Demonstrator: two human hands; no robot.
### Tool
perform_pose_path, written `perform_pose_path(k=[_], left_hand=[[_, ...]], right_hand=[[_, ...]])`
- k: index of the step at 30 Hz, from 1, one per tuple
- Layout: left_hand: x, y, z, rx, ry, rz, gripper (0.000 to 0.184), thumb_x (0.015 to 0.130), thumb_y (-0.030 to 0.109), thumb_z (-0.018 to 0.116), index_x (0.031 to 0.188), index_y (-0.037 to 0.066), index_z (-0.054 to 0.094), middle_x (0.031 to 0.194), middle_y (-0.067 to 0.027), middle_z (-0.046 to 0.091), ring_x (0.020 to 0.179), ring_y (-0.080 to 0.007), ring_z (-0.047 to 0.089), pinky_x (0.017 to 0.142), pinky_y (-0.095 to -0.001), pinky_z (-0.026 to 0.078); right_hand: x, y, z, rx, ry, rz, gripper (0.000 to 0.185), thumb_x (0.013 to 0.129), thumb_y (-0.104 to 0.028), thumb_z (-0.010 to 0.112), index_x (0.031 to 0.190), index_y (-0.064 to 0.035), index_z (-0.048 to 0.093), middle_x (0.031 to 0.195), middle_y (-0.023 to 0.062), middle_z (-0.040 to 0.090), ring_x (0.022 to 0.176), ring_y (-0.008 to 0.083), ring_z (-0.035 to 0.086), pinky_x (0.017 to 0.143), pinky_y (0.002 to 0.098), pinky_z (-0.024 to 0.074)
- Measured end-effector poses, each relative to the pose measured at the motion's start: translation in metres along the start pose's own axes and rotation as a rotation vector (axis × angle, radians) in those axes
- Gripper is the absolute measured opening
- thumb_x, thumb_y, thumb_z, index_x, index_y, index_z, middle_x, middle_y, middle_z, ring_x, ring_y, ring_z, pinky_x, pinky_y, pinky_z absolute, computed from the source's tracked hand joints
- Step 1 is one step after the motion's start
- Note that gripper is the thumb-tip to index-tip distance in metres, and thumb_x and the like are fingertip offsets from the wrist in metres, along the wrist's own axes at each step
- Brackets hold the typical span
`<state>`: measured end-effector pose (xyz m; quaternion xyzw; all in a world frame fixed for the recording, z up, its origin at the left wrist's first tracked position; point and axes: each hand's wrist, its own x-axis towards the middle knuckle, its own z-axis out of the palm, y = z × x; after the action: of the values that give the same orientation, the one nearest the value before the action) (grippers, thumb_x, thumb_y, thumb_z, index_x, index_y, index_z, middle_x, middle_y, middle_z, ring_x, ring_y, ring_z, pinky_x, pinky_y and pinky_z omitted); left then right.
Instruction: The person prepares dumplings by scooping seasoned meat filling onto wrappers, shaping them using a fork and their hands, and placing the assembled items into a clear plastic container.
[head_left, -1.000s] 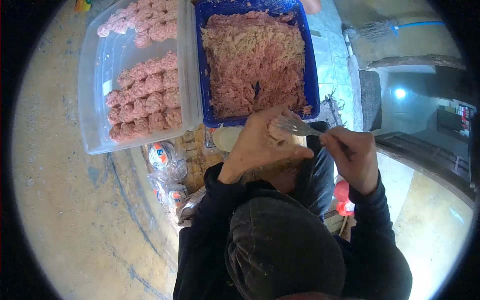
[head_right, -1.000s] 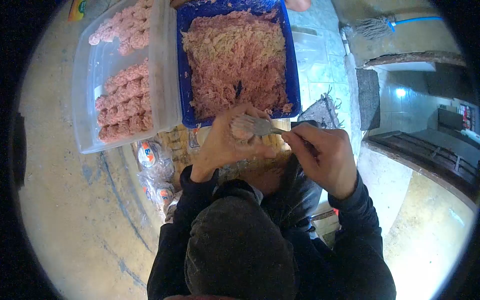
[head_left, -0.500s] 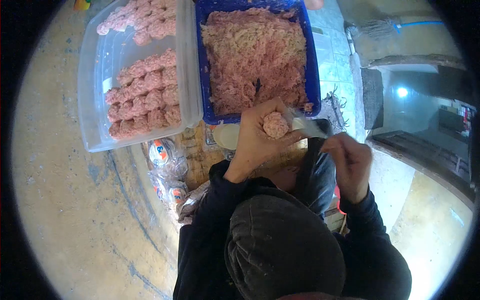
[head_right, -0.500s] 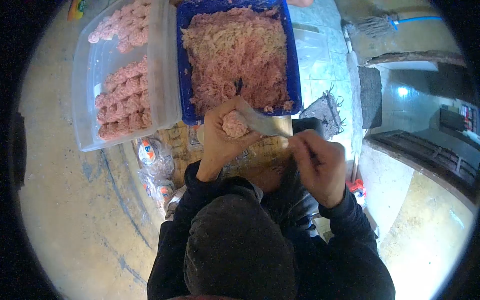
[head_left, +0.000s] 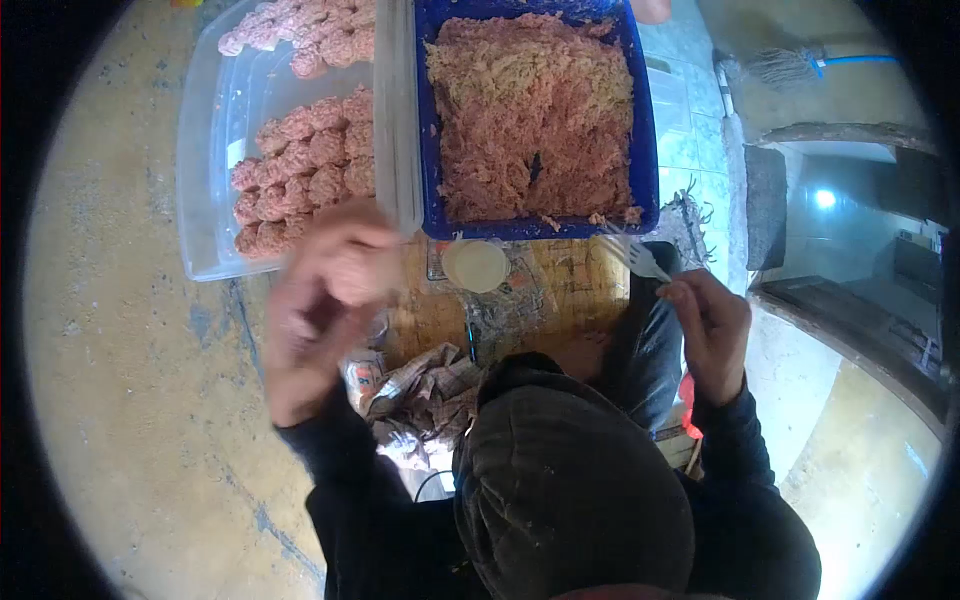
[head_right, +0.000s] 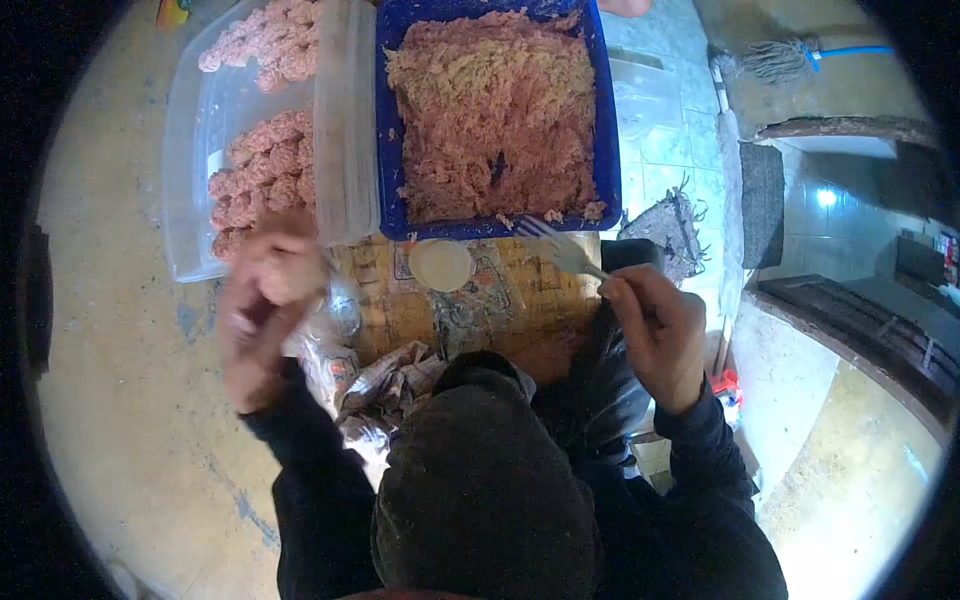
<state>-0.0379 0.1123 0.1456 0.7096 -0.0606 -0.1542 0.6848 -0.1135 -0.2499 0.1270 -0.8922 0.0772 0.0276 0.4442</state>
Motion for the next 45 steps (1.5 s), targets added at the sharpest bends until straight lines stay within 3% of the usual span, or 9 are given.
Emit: perform_pose_path(k=[7, 14, 18, 25, 27, 30, 32, 36, 45], left_hand=[[0.069, 0.022, -0.134, 0.533, 0.189, -0.072, 0.053, 0.083, -0.018, 0.050, 0.128, 0.006, 0.064, 0.128, -0.0039, 0.063, 0.117, -0.0181, 0.063, 0.101, -0.0328, 0.053], [0.136, -0.019, -0.221, 0.619, -0.136, -0.110, 0.054, 0.081, -0.017, 0.050, 0.129, 0.004, 0.063, 0.122, -0.0019, 0.062, 0.116, -0.0134, 0.060, 0.096, -0.0273, 0.049], [0.134, -0.014, -0.209, 0.656, -0.155, -0.281, 0.057, 0.079, -0.018, 0.048, 0.130, 0.002, 0.061, 0.126, -0.0044, 0.062, 0.119, -0.0152, 0.059, 0.101, -0.0305, 0.048], [0.114, -0.016, -0.190, 0.798, -0.175, -0.156, 0.061, 0.084, -0.018, 0.047, 0.141, 0.000, 0.056, 0.142, -0.0097, 0.060, 0.130, -0.0200, 0.057, 0.111, -0.0344, 0.044], [0.102, -0.020, -0.181, 1.233, 0.029, 0.242, 0.058, 0.088, -0.015, 0.051, 0.145, 0.000, 0.053, 0.143, -0.0118, 0.060, 0.129, -0.0236, 0.058, 0.112, -0.0348, 0.043], [0.060, 0.023, -0.098, 1.102, 0.306, 0.276, 0.052, 0.088, -0.011, 0.058, 0.139, 0.001, 0.059, 0.141, -0.0149, 0.063, 0.130, -0.0262, 0.059, 0.114, -0.0375, 0.042], [0.018, 0.041, -0.044, 0.777, 0.111, 0.222, 0.042, 0.090, -0.005, 0.064, 0.131, 0.002, 0.065, 0.134, -0.0149, 0.068, 0.129, -0.0259, 0.061, 0.113, -0.0401, 0.043], [-0.007, -0.008, 0.012, 0.276, -0.613, -0.133, 0.035, 0.092, 0.012, 0.072, 0.126, 0.005, 0.069, 0.123, -0.0162, 0.072, 0.119, -0.0308, 0.068, 0.101, -0.0428, 0.051], [0.006, -0.192, 0.091, 0.825, -0.189, 0.165, 0.029, 0.091, 0.015, 0.068, 0.119, 0.011, 0.071, 0.123, -0.0118, 0.068, 0.119, -0.0362, 0.061, 0.106, -0.0467, 0.047]], right_hand=[[-0.002, -0.005, 0.009, -0.086, -0.083, -0.037, 0.010, 0.098, -0.011, 0.067, 0.098, -0.0005, 0.070, 0.068, 0.0131, 0.067, 0.055, 0.0161, 0.066, 0.052, 0.0297, 0.0469], [-0.007, 0.001, 0.020, -0.136, -0.131, -0.054, 0.013, 0.097, -0.012, 0.067, 0.102, -0.0012, 0.070, 0.069, 0.0167, 0.068, 0.058, 0.0296, 0.071, 0.054, 0.0353, 0.0517], [-0.008, 0.009, 0.022, -0.112, -0.175, -0.034, 0.013, 0.096, -0.011, 0.066, 0.104, -0.0010, 0.070, 0.076, 0.0202, 0.070, 0.066, 0.0329, 0.072, 0.059, 0.0388, 0.0536], [0.038, -0.016, 0.027, -0.185, -0.229, -0.125, 0.013, 0.094, -0.014, 0.066, 0.093, -0.0010, 0.068, 0.073, 0.0179, 0.066, 0.070, 0.0396, 0.068, 0.066, 0.0465, 0.0535], [0.068, -0.022, 0.040, -0.275, -0.236, -0.235, 0.013, 0.093, -0.015, 0.067, 0.093, -0.0027, 0.069, 0.073, 0.0165, 0.067, 0.070, 0.0377, 0.069, 0.063, 0.0456, 0.0522], [0.119, -0.019, 0.080, -0.541, -0.262, -0.456, 0.017, 0.092, -0.022, 0.067, 0.088, -0.0068, 0.073, 0.077, 0.0159, 0.070, 0.074, 0.0381, 0.069, 0.062, 0.0496, 0.0533], [0.149, -0.023, 0.112, -0.660, -0.247, -0.498, 0.019, 0.088, -0.023, 0.068, 0.084, -0.0057, 0.075, 0.079, 0.0171, 0.071, 0.073, 0.0371, 0.070, 0.064, 0.0513, 0.0548], [0.186, -0.011, 0.182, -0.788, -0.346, -0.567, 0.017, 0.082, -0.020, 0.068, 0.078, -0.0038, 0.073, 0.078, 0.0182, 0.071, 0.074, 0.0358, 0.071, 0.065, 0.0513, 0.0557], [0.196, 0.003, 0.165, -0.737, -0.479, -0.576, 0.012, 0.078, -0.016, 0.068, 0.076, -0.0056, 0.072, 0.078, 0.0178, 0.071, 0.079, 0.0367, 0.072, 0.070, 0.0499, 0.0560]])
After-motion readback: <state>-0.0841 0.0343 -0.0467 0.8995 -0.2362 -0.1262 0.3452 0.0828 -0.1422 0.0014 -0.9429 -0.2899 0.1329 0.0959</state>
